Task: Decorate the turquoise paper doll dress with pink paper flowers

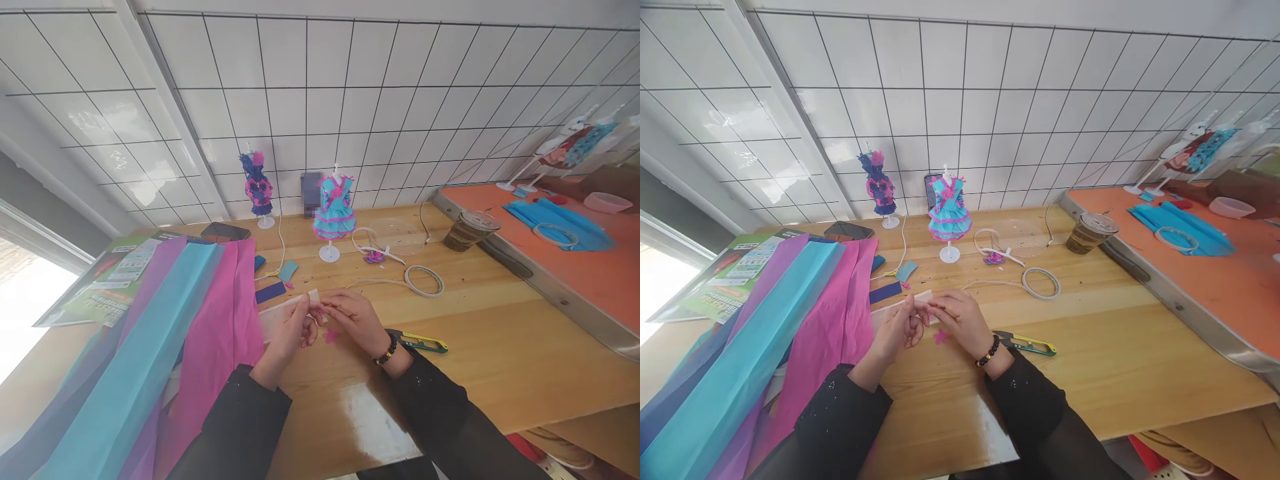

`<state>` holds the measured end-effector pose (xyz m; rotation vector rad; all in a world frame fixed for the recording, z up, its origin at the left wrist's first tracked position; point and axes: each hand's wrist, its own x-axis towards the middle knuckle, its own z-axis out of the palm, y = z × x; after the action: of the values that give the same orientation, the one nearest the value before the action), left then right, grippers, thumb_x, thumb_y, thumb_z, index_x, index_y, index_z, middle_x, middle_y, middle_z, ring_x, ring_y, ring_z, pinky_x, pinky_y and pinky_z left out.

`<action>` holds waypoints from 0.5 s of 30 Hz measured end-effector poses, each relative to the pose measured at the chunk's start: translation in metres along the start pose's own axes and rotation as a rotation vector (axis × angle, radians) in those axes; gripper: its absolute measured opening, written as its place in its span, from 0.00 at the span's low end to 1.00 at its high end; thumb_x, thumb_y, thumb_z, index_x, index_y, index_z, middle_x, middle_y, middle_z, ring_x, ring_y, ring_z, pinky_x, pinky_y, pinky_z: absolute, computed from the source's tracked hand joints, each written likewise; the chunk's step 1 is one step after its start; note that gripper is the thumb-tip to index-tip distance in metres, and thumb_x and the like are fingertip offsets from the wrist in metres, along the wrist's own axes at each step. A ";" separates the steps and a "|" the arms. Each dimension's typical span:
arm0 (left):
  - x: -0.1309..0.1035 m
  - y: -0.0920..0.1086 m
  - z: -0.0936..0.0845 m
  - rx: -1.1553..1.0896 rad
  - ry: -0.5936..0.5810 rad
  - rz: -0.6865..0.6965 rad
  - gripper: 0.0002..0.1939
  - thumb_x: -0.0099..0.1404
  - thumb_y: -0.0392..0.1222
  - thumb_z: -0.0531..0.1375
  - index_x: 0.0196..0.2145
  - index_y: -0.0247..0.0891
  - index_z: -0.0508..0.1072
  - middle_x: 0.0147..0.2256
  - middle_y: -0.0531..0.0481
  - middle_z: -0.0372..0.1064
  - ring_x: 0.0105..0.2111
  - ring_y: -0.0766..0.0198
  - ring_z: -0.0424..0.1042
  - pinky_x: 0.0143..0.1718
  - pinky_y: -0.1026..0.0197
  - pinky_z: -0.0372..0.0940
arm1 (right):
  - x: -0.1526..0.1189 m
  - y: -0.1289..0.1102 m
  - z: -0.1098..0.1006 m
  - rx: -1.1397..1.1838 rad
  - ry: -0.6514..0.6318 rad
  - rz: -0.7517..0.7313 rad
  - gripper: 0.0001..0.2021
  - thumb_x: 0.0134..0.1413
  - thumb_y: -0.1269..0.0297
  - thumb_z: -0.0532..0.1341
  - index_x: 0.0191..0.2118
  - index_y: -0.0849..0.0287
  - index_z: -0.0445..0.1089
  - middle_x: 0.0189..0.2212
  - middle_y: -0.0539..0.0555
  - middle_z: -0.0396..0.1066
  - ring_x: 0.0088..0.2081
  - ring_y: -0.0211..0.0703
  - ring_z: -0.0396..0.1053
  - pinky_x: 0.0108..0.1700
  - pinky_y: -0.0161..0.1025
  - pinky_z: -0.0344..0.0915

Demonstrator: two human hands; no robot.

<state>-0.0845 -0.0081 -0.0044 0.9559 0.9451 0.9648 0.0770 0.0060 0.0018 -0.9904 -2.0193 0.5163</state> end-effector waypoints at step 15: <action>-0.004 0.003 0.004 0.173 0.024 0.023 0.29 0.60 0.61 0.45 0.25 0.32 0.68 0.15 0.53 0.60 0.11 0.74 0.54 0.12 0.69 0.45 | 0.001 -0.006 0.001 0.104 -0.014 0.120 0.08 0.56 0.60 0.55 0.32 0.56 0.70 0.31 0.52 0.72 0.35 0.41 0.68 0.39 0.38 0.62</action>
<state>-0.0824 -0.0117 -0.0002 1.1047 1.0526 0.9262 0.0734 0.0029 0.0055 -1.0512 -1.9329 0.6872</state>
